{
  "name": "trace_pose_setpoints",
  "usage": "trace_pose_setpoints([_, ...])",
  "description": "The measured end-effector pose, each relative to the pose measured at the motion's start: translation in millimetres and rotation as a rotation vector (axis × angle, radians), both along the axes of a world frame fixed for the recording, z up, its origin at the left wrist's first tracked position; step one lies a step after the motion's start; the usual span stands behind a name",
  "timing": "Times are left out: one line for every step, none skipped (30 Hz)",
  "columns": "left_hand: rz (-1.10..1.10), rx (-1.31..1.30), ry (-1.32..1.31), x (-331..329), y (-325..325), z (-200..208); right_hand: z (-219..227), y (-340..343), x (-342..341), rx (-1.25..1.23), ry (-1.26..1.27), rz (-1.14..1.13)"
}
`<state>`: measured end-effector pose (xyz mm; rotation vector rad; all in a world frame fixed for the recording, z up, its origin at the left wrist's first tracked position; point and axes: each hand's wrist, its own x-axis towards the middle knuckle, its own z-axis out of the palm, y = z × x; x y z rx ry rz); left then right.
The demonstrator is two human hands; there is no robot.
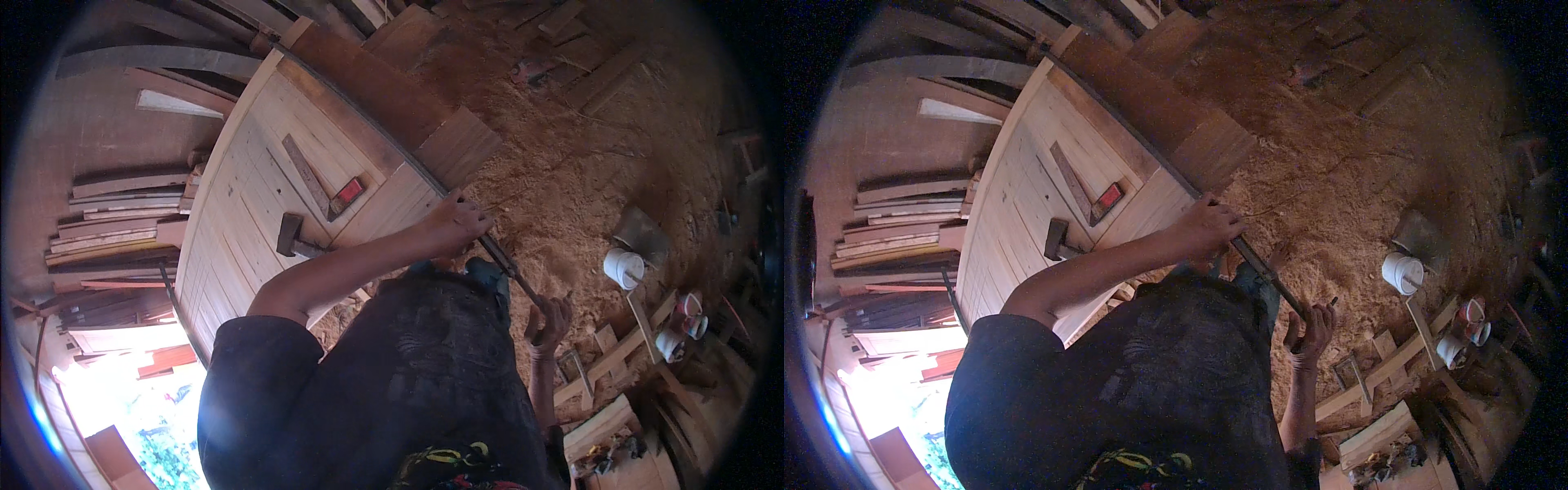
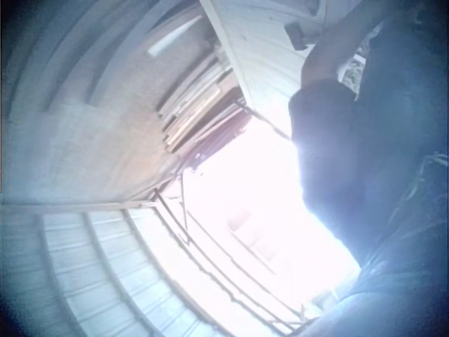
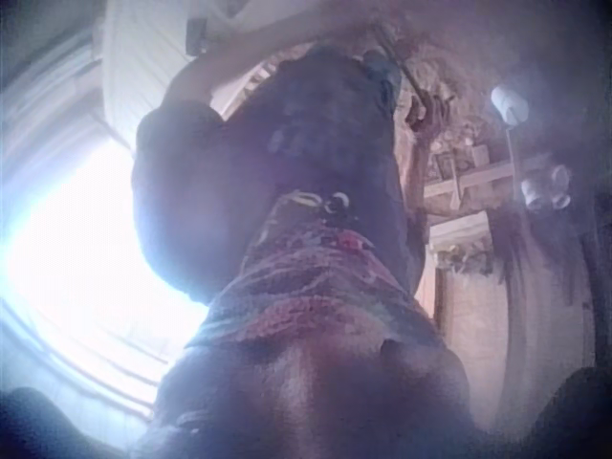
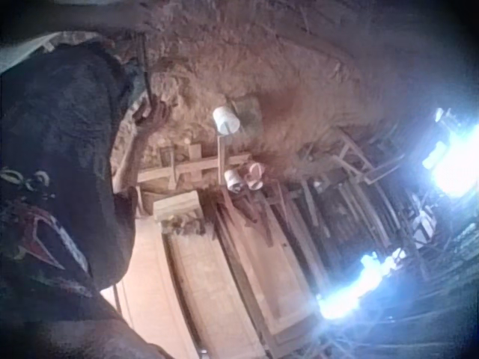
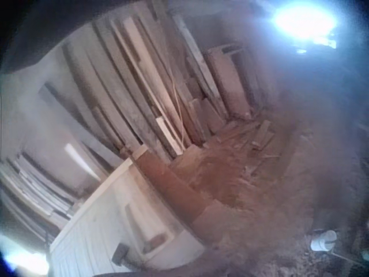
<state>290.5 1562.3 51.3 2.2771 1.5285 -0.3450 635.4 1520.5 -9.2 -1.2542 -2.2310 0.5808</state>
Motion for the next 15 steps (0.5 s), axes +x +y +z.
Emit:
trace_pose_setpoints([-0.006, -0.018, -0.02, -1, 2, 8, 0, 0, -2, -0.015, 0.019, -0.016])
trace_pose_setpoints([-0.033, -0.056, -0.018, -2, 6, 9, 0, 0, -4, -0.031, 0.038, -0.033])
trace_pose_setpoints([-0.055, -0.096, -0.018, -4, 7, 10, 2, -1, -7, -0.029, 0.056, -0.045])
trace_pose_setpoints([-0.099, -0.155, 0.004, -9, 13, 8, 3, 0, -10, -0.027, 0.073, -0.058])
trace_pose_setpoints([-0.143, -0.215, 0.026, -15, 20, 5, 3, 1, -14, -0.025, 0.09, -0.072])
trace_pose_setpoints([-0.202, -0.203, -0.017, -16, 31, 8, 2, 0, -13, -0.014, 0.092, -0.091])
trace_pose_setpoints([-0.262, -0.191, -0.059, -20, 42, 10, -1, -2, -13, -0.004, 0.094, -0.11])
trace_pose_setpoints([-0.307, -0.181, -0.098, -22, 49, 11, -4, 0, -14, 0.004, 0.102, -0.117])
trace_pose_setpoints([-0.317, -0.254, -0.064, -21, 52, 5, -4, 1, -14, -0.007, 0.1, -0.108])
trace_pose_setpoints([-0.326, -0.328, -0.029, -18, 57, 0, -5, 3, -15, -0.019, 0.098, -0.098])
trace_pose_setpoints([-0.338, -0.403, -0.008, -16, 59, -7, -2, 3, -15, -0.034, 0.084, -0.088])
trace_pose_setpoints([-0.313, -0.341, -0.059, -16, 57, -14, -5, 2, -12, -0.083, 0.105, -0.11])
trace_pose_setpoints([-0.282, -0.28, -0.11, -18, 50, -19, -9, 1, -9, -0.133, 0.127, -0.13])
trace_pose_setpoints([-0.246, -0.22, -0.161, -19, 43, -23, -12, -1, -7, -0.184, 0.149, -0.146])
trace_pose_setpoints([-0.229, -0.285, -0.159, -16, 43, -13, -12, -6, -3, -0.264, 0.162, -0.213])
